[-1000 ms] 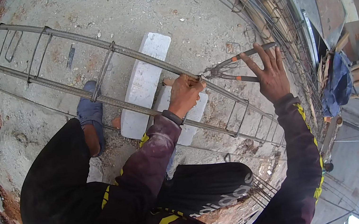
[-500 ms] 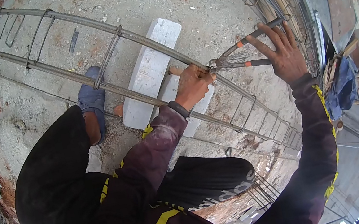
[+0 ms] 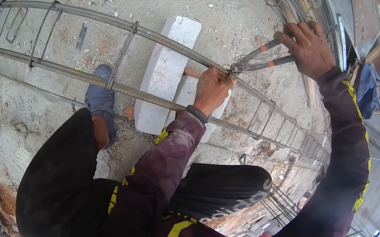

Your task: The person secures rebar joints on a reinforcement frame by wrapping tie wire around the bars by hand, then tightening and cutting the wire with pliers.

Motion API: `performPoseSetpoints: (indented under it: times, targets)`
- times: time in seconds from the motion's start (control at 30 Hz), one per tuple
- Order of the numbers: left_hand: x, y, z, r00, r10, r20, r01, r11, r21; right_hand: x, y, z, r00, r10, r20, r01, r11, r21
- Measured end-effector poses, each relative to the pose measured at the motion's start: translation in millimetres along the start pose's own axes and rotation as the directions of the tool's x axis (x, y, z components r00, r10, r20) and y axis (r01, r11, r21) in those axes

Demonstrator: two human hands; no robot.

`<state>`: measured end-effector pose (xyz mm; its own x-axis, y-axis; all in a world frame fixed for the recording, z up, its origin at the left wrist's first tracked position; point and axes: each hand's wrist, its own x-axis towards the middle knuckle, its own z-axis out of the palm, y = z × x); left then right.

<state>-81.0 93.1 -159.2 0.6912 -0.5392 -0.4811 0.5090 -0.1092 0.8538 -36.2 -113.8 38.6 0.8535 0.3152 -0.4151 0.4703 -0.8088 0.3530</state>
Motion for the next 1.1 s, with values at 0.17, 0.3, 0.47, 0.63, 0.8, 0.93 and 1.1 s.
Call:
performPoseSetpoints:
  times: [0.17,0.3,0.47,0.63,0.8,0.93,1.1]
  targets:
    - [4,-8,4,1.000,-0.003,0.000,0.003,1.000,-0.029,13,-12,-16,0.997,-0.058,0.042,0.060,0.997,-0.046]
    - [-2,6,-3,1.000,-0.009,0.014,0.009,0.999,0.032,-4,-31,-31,0.940,0.121,0.318,-0.126,0.992,-0.005]
    - [-1,1,2,0.999,-0.029,0.031,0.027,0.998,0.051,-39,-111,-44,0.772,0.538,0.338,-0.554,0.831,-0.057]
    - [-17,-3,11,0.995,0.022,-0.095,-0.019,0.999,0.027,-45,-169,-42,0.573,0.769,0.283,-0.787,0.613,-0.071]
    - [-17,-7,13,0.997,-0.069,-0.043,0.056,0.966,-0.251,-38,-177,-52,0.544,0.787,0.290,-0.804,0.588,-0.088]
    - [-19,-19,17,0.998,0.032,-0.047,-0.046,0.938,-0.345,-25,-151,-68,0.503,0.736,0.454,-0.809,0.586,-0.054]
    - [-22,-22,20,0.998,0.035,-0.049,-0.049,0.946,-0.322,-24,-196,-61,0.445,0.845,0.296,-0.842,0.508,-0.184]
